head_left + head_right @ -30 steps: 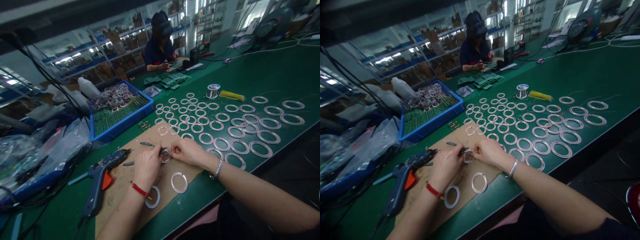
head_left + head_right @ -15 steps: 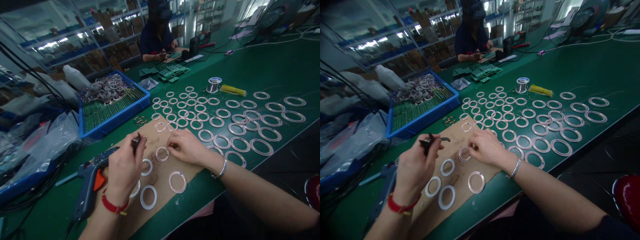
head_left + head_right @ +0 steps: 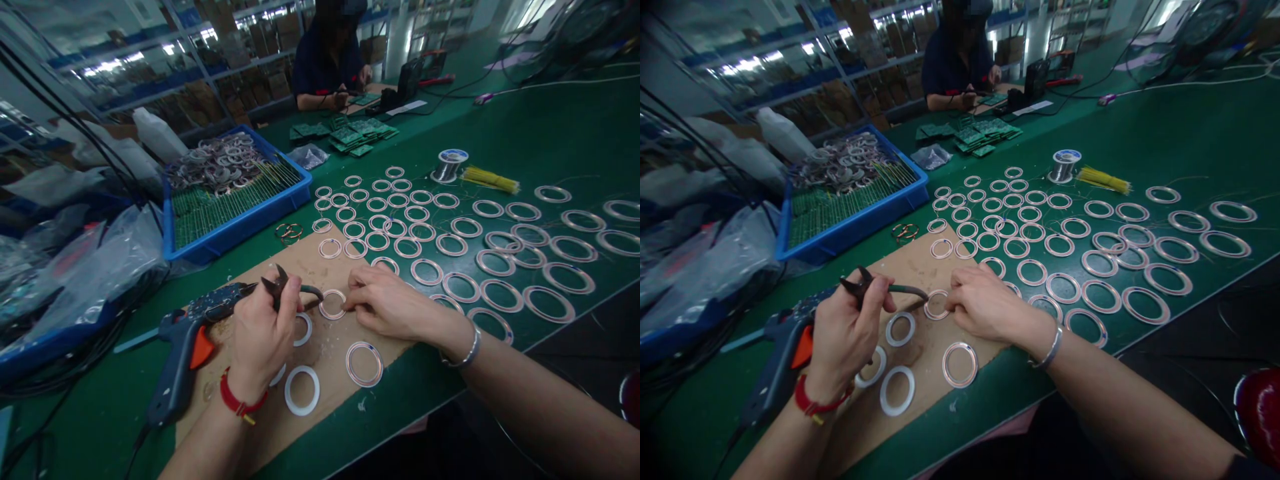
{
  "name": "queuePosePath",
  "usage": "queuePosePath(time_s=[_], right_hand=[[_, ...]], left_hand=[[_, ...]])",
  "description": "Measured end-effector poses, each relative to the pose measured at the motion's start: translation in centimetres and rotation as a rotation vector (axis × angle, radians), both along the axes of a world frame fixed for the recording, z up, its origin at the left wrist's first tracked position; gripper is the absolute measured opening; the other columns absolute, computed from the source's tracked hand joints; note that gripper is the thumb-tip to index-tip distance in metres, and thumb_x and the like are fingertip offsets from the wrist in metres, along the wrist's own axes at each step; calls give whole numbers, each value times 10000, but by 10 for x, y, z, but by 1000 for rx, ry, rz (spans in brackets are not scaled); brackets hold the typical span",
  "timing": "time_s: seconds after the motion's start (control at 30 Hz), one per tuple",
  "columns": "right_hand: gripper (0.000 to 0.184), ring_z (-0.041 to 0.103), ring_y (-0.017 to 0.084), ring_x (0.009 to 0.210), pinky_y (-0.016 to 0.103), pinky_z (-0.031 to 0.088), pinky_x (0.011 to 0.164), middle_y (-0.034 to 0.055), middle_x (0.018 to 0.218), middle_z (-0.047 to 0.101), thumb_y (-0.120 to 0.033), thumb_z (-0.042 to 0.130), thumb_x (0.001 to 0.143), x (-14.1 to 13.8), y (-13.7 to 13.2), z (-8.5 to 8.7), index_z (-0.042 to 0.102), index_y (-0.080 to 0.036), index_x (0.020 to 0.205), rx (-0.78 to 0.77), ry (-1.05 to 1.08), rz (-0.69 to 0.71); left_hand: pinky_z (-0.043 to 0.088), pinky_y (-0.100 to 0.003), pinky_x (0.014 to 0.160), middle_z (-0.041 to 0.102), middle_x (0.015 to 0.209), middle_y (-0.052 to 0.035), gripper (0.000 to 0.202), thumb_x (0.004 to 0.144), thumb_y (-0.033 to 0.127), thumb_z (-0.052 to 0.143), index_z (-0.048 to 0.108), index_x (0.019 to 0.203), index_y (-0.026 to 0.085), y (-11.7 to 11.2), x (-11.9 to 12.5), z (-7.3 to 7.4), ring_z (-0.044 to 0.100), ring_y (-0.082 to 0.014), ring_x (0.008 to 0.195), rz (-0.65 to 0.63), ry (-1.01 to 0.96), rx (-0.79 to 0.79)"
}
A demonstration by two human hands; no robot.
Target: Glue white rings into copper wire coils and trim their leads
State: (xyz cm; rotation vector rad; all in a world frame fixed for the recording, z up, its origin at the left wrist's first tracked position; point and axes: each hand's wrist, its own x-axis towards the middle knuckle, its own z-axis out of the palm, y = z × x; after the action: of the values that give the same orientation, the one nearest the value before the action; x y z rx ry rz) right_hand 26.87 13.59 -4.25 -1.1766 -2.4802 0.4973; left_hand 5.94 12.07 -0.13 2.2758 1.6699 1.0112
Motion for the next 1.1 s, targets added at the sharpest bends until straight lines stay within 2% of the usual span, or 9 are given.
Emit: queuePosePath(time_s=[0.17,0.33,0.43,0.57,0.63,0.7,0.8,0.97,1.1], right_hand=[[257,487,156,884,333,255,795,36,866,551,-128,513,790,1,1,0,723,-243,883,-18,14,-3],[229,490,146,894,315,256,787,26,877,556,-144,519,786,3,4,-3,715,-240,856,-4,30,7],[190,487,144,899,312,259,800,25,893,552,-166,535,775,1,6,-4,703,-231,833,53,32,15],[136,480,143,887,311,259,806,27,897,543,-207,552,780,-4,6,-7,682,-212,818,151,12,20],[110,475,140,863,311,257,793,30,882,541,-212,552,780,-5,5,-9,659,-184,776,184,-13,18],[119,469,135,833,310,255,778,33,869,542,-213,544,787,-5,3,-8,626,-158,721,206,-32,9],[142,476,129,816,301,270,775,35,859,554,-227,534,810,-4,10,3,615,-147,725,221,-2,3],[187,528,134,835,268,329,772,40,877,605,-217,492,855,-38,66,40,671,-165,870,235,-81,-149],[231,550,194,928,291,368,808,88,997,607,-195,571,807,-91,134,41,699,-171,998,203,-177,-146]], left_hand=[[360,-199,528,561,563,30,253,916,318,475,577,774,136,3,0,0,497,-71,480,33,47,45],[385,-206,550,608,611,-12,361,903,355,474,586,635,140,11,-4,-7,533,-89,525,49,-37,-10],[389,-211,542,591,608,-17,376,904,385,480,591,652,130,9,-14,0,510,-90,525,74,-219,-20],[361,-195,459,536,585,19,285,919,391,484,597,906,130,-11,-38,21,457,-74,469,174,-577,206],[335,-193,406,525,574,28,270,913,390,502,588,962,138,-24,-50,25,423,-67,423,201,-621,275],[340,-192,386,524,566,33,253,912,376,508,584,984,146,-33,-61,21,422,-66,404,207,-595,297],[391,-179,426,534,579,36,215,901,346,531,587,999,163,-37,-72,5,470,-64,432,250,-532,305],[455,-166,574,604,685,32,141,867,278,587,582,973,185,-37,-78,-15,573,-67,572,226,-474,350],[472,-146,649,647,737,44,128,851,248,611,578,961,194,-40,-76,-14,630,-67,677,201,-454,462]])
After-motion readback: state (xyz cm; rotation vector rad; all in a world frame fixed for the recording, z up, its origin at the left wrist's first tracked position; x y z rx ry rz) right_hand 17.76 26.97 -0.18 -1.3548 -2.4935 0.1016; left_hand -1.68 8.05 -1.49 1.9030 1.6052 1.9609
